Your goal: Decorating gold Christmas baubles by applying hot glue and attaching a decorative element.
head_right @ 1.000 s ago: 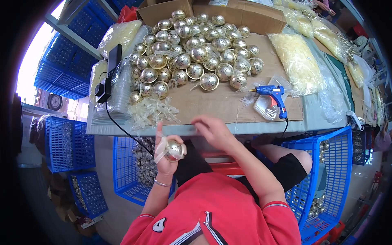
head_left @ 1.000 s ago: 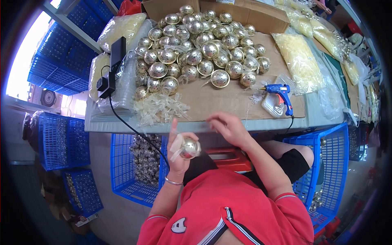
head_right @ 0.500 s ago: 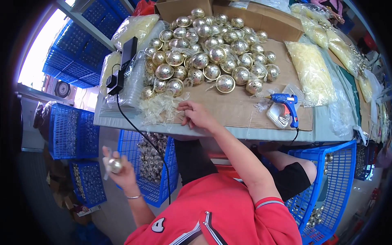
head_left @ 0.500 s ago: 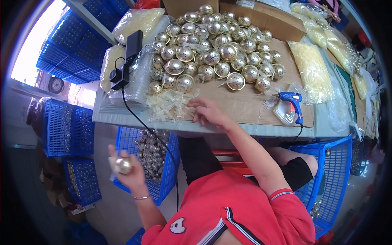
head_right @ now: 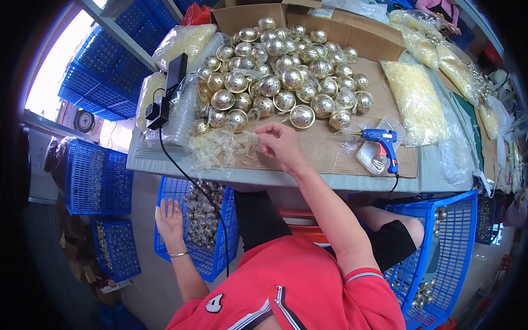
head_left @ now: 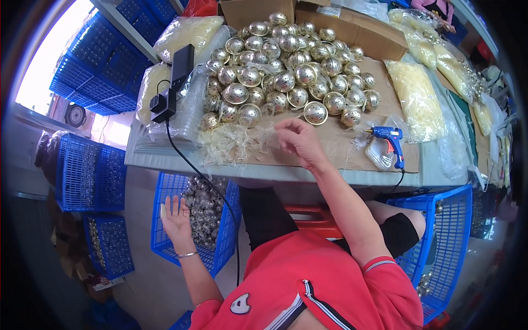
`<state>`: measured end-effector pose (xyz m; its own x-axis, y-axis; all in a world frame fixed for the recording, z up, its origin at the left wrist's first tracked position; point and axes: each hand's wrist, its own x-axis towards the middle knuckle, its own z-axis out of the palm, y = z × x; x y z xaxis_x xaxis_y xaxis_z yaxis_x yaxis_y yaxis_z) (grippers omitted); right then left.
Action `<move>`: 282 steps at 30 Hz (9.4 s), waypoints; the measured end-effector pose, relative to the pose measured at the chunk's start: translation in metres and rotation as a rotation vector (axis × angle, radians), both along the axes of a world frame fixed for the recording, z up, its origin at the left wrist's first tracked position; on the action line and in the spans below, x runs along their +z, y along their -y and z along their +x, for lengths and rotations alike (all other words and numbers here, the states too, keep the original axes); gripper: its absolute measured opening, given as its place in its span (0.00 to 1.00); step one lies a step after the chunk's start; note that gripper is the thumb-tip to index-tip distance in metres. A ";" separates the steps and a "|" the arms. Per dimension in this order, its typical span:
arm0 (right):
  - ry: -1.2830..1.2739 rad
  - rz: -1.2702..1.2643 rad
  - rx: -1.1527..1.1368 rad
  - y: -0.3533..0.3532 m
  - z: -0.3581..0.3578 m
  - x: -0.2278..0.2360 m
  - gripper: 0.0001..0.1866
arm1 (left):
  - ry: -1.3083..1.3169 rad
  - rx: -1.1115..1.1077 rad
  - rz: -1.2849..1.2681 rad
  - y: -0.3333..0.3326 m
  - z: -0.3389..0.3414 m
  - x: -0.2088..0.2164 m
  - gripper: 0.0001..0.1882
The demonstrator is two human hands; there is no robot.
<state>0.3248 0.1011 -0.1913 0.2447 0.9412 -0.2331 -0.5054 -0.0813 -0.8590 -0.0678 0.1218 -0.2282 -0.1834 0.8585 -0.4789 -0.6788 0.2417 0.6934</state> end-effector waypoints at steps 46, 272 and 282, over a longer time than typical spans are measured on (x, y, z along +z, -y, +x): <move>0.315 -0.015 -0.042 0.159 0.042 0.047 0.07 | 0.421 -1.138 -0.088 0.090 0.257 0.017 0.17; 0.695 0.062 0.097 0.117 0.000 0.018 0.17 | -0.203 -0.699 0.330 0.081 0.265 0.029 0.27; 0.617 0.104 0.070 0.123 -0.020 0.008 0.15 | -0.264 -0.602 0.430 0.056 0.188 0.049 0.30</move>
<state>0.3050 -0.0217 -0.1832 0.2420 0.9700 0.0249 0.0892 0.0033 -0.9960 0.1204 0.0659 -0.1787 0.3107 0.9465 -0.0871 -0.3162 0.1894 0.9296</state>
